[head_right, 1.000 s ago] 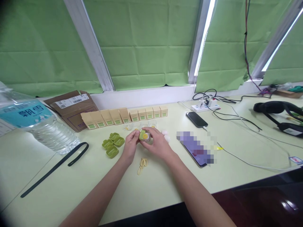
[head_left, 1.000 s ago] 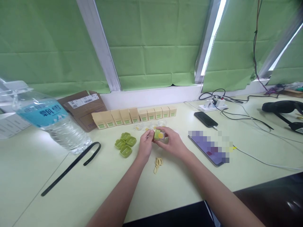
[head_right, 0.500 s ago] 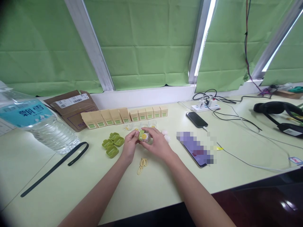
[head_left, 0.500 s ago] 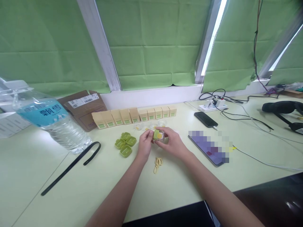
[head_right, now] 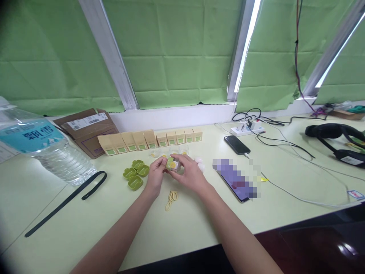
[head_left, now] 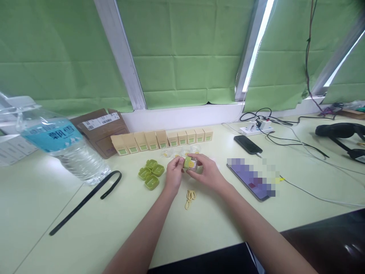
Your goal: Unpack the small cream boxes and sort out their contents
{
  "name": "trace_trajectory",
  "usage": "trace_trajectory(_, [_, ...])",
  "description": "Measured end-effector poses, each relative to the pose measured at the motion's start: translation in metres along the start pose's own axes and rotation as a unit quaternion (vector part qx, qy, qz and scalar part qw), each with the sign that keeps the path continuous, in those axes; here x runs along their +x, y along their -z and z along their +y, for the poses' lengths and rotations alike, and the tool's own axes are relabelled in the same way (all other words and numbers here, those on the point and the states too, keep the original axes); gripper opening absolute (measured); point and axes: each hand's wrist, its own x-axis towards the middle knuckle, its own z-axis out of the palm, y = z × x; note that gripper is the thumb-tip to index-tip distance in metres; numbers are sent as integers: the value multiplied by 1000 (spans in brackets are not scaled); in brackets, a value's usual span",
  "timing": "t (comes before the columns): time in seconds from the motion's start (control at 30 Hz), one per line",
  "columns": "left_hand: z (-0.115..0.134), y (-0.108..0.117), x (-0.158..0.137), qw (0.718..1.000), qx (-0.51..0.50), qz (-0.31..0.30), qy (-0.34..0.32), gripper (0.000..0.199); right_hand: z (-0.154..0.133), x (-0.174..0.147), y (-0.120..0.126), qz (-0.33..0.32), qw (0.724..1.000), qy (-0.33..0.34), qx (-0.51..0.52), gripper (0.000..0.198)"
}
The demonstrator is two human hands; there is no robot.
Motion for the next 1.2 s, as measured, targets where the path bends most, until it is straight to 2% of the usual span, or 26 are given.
trace_trajectory(0.23, [-4, 0, 1, 1000, -19, -9, 15, 38, -1, 0, 0, 3, 1000, -3, 6, 51])
trace_trajectory(0.57, [-3, -1, 0, 1000, 0, -5, 3, 36, 0, 0, 0, 9, 1000, -9, 8, 53])
trace_trajectory(0.87, [7, -7, -5, 999, 45, 14, -11, 38, -1, 1, 1, 16, 1000, -13, 15, 51])
trace_trajectory(1.2, [7, -7, -6, 996, 90, 15, -24, 38, -1, 1, 2, 15, 1000, -13, 22, 52])
